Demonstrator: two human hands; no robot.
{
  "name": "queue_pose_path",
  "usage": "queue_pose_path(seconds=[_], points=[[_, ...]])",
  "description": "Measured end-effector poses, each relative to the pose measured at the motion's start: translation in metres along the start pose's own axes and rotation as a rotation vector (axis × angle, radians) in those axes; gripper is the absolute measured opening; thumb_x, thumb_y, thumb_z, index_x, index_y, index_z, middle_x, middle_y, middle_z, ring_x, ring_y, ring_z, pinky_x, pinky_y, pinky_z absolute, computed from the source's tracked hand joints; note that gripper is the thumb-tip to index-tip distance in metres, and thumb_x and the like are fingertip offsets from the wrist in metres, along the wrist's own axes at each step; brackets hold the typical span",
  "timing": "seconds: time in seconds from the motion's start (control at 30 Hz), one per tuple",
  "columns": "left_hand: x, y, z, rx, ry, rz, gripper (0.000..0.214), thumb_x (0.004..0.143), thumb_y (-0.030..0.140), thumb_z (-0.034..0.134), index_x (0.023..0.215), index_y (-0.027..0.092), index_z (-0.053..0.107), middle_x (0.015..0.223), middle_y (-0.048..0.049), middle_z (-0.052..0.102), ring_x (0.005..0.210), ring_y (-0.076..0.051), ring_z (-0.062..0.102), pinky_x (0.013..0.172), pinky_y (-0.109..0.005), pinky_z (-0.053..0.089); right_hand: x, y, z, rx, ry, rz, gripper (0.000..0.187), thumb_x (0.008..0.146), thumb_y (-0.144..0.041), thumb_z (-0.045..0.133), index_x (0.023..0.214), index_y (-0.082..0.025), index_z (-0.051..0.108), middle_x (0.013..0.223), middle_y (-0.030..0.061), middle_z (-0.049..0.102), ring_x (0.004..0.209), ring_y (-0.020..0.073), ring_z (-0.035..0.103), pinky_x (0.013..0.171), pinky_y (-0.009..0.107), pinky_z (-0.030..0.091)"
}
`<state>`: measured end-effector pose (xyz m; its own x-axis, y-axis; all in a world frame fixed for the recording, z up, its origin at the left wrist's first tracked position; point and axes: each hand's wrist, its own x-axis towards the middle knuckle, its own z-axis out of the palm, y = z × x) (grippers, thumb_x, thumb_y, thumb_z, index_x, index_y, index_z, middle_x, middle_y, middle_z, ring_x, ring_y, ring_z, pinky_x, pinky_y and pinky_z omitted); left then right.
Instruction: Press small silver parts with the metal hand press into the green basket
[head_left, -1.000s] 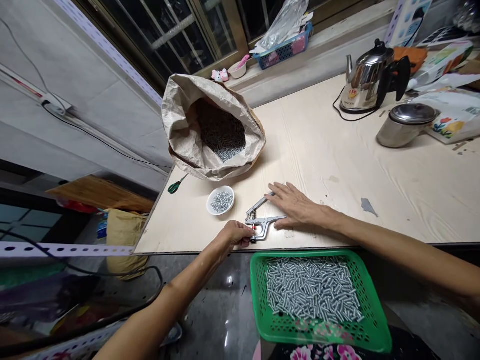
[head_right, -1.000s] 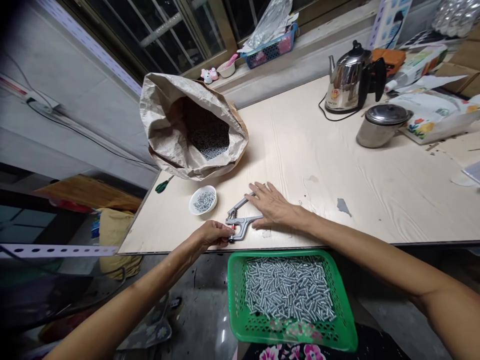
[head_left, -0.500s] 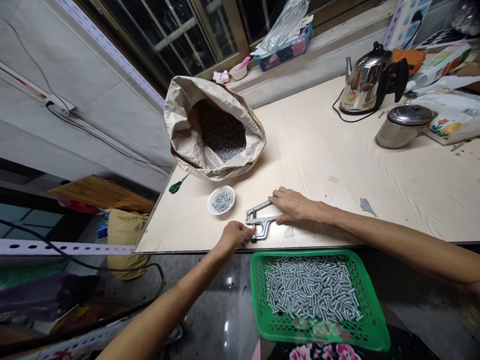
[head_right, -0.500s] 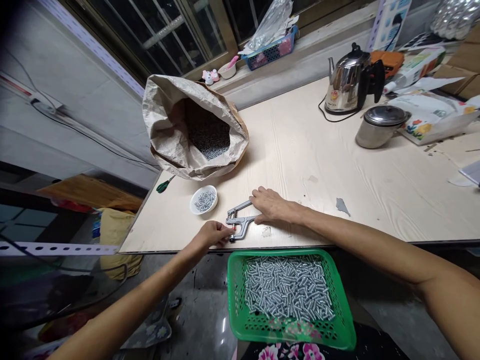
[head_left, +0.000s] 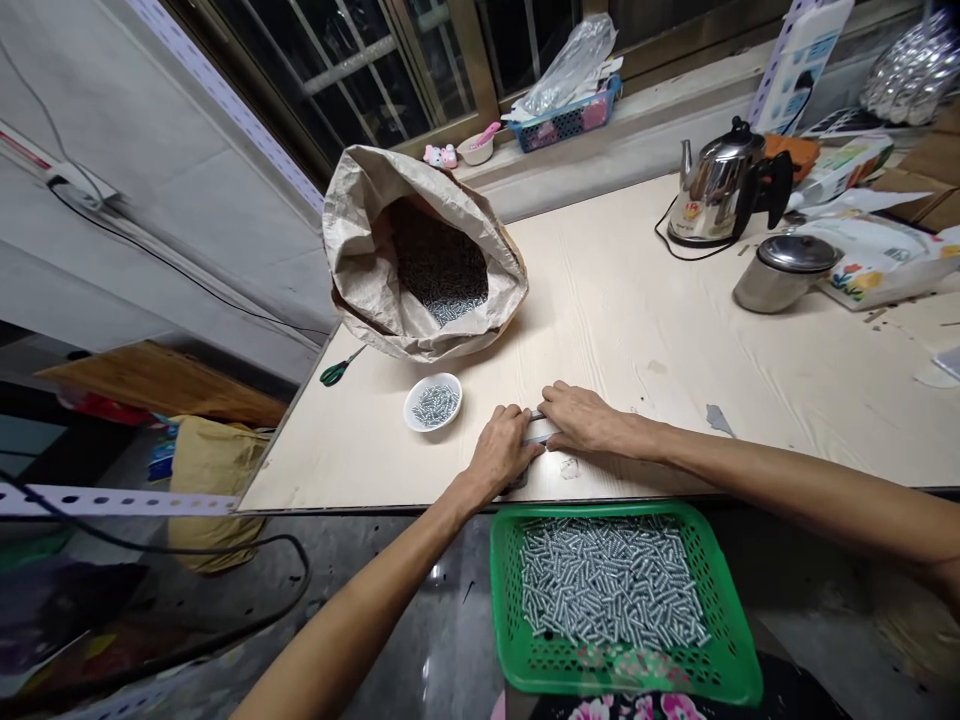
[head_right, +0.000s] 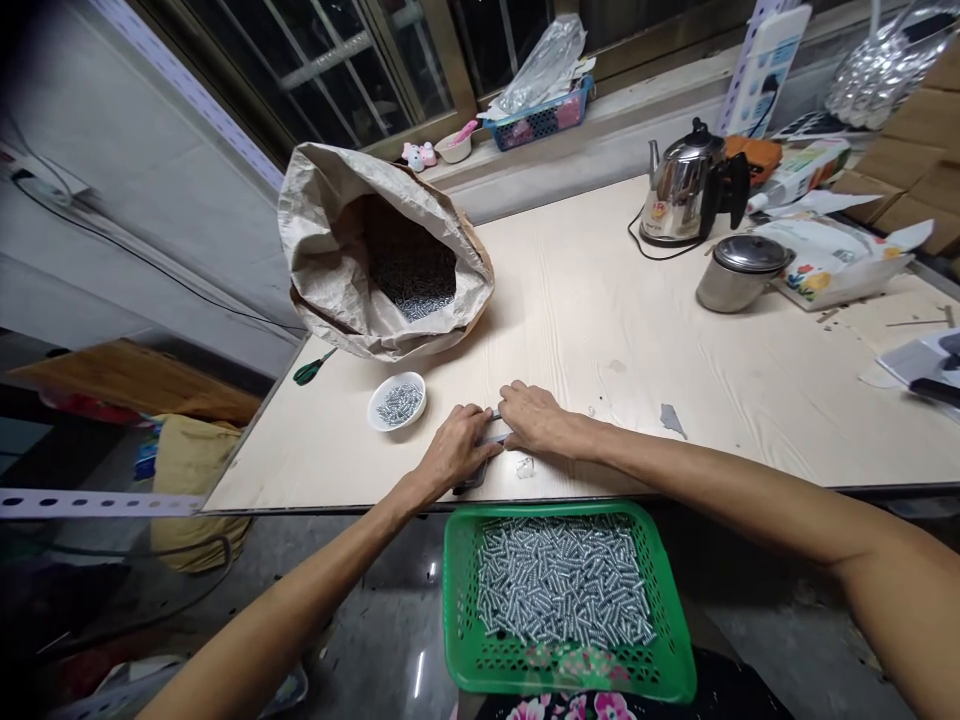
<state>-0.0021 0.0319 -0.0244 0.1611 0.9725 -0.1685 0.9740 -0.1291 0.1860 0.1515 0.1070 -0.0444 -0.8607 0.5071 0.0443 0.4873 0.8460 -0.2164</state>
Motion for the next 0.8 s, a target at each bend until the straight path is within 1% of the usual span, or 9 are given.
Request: queue_pose_path(seconds=[0.13, 0.23, 0.3, 0.43, 0.47, 0.53, 0.63, 0.7, 0.8], points=[[-0.005, 0.006, 0.008, -0.05, 0.068, -0.058, 0.019, 0.085, 0.031, 0.056, 0.094, 0.016, 0.063, 0.094, -0.0076, 0.06, 0.094, -0.023, 0.05, 0.08, -0.035, 0.043, 0.001, -0.003, -0.002, 0.014, -0.031, -0.028, 0.012, 0.081, -0.026, 0.067, 0.079, -0.016, 0.059, 0.086, 0.0073, 0.06, 0.084, 0.02, 0.053, 0.061, 0.029, 0.038], [-0.006, 0.007, 0.013, -0.069, 0.078, -0.087, 0.017, 0.085, 0.031, 0.056, 0.088, 0.016, 0.064, 0.091, -0.0074, 0.061, 0.092, -0.022, 0.05, 0.08, -0.035, 0.042, 0.002, -0.002, 0.0, 0.041, -0.063, -0.046, 0.011, 0.086, -0.024, 0.061, 0.077, -0.017, 0.058, 0.083, 0.0057, 0.061, 0.081, 0.0184, 0.054, 0.061, 0.028, 0.038], [-0.005, 0.004, 0.014, -0.09, 0.086, -0.094, 0.019, 0.083, 0.031, 0.059, 0.092, 0.016, 0.064, 0.093, -0.0076, 0.061, 0.094, -0.023, 0.05, 0.082, -0.035, 0.042, 0.002, 0.002, 0.002, 0.05, -0.051, -0.07, 0.012, 0.084, -0.027, 0.062, 0.079, -0.017, 0.058, 0.084, 0.0061, 0.06, 0.081, 0.0188, 0.053, 0.062, 0.029, 0.039], [-0.011, -0.013, 0.008, -0.217, 0.214, -0.114, 0.044, 0.077, 0.034, 0.065, 0.117, 0.016, 0.057, 0.111, -0.0102, 0.058, 0.104, -0.024, 0.05, 0.089, -0.037, 0.041, -0.004, 0.009, 0.009, 0.059, 0.12, -0.15, 0.038, 0.075, -0.034, 0.072, 0.105, -0.015, 0.056, 0.106, 0.0115, 0.056, 0.098, 0.0241, 0.048, 0.076, 0.035, 0.043], [-0.015, -0.018, 0.006, -0.255, 0.265, -0.15, 0.044, 0.079, 0.035, 0.062, 0.118, 0.015, 0.057, 0.112, -0.0109, 0.058, 0.104, -0.023, 0.051, 0.089, -0.036, 0.041, -0.006, 0.009, 0.011, 0.062, 0.171, -0.17, 0.043, 0.075, -0.032, 0.072, 0.111, -0.015, 0.054, 0.113, 0.0127, 0.054, 0.104, 0.025, 0.045, 0.081, 0.037, 0.042], [-0.026, -0.026, 0.0, -0.296, 0.311, -0.288, 0.032, 0.084, 0.037, 0.053, 0.102, 0.013, 0.065, 0.099, -0.0106, 0.062, 0.094, -0.021, 0.055, 0.082, -0.032, 0.041, -0.012, 0.005, 0.017, 0.072, 0.234, -0.191, 0.036, 0.08, -0.028, 0.067, 0.111, -0.016, 0.054, 0.115, 0.0121, 0.052, 0.107, 0.0244, 0.043, 0.086, 0.039, 0.039], [-0.042, -0.027, -0.004, -0.28, 0.164, -0.526, 0.037, 0.083, 0.044, 0.051, 0.066, 0.014, 0.065, 0.067, -0.0062, 0.061, 0.07, -0.018, 0.056, 0.063, -0.027, 0.036, -0.016, -0.005, 0.026, 0.098, 0.224, -0.165, 0.014, 0.087, -0.024, 0.058, 0.099, -0.017, 0.058, 0.101, 0.0082, 0.055, 0.095, 0.0214, 0.044, 0.081, 0.036, 0.039], [-0.048, -0.022, -0.003, -0.281, 0.042, -0.603, 0.035, 0.074, 0.046, 0.06, 0.058, 0.016, 0.061, 0.059, -0.0042, 0.058, 0.063, -0.017, 0.054, 0.057, -0.026, 0.031, -0.016, -0.011, 0.031, 0.119, 0.221, -0.136, 0.009, 0.089, -0.021, 0.053, 0.095, -0.016, 0.059, 0.096, 0.0072, 0.055, 0.089, 0.0201, 0.044, 0.076, 0.033, 0.038], [-0.049, -0.016, 0.0, -0.304, -0.039, -0.626, 0.027, 0.069, 0.041, 0.064, 0.058, 0.017, 0.061, 0.057, -0.0027, 0.059, 0.06, -0.016, 0.053, 0.054, -0.025, 0.027, -0.013, -0.016, 0.038, 0.137, 0.26, -0.111, 0.01, 0.091, -0.018, 0.049, 0.092, -0.016, 0.059, 0.093, 0.0066, 0.055, 0.087, 0.0191, 0.043, 0.073, 0.031, 0.036]])
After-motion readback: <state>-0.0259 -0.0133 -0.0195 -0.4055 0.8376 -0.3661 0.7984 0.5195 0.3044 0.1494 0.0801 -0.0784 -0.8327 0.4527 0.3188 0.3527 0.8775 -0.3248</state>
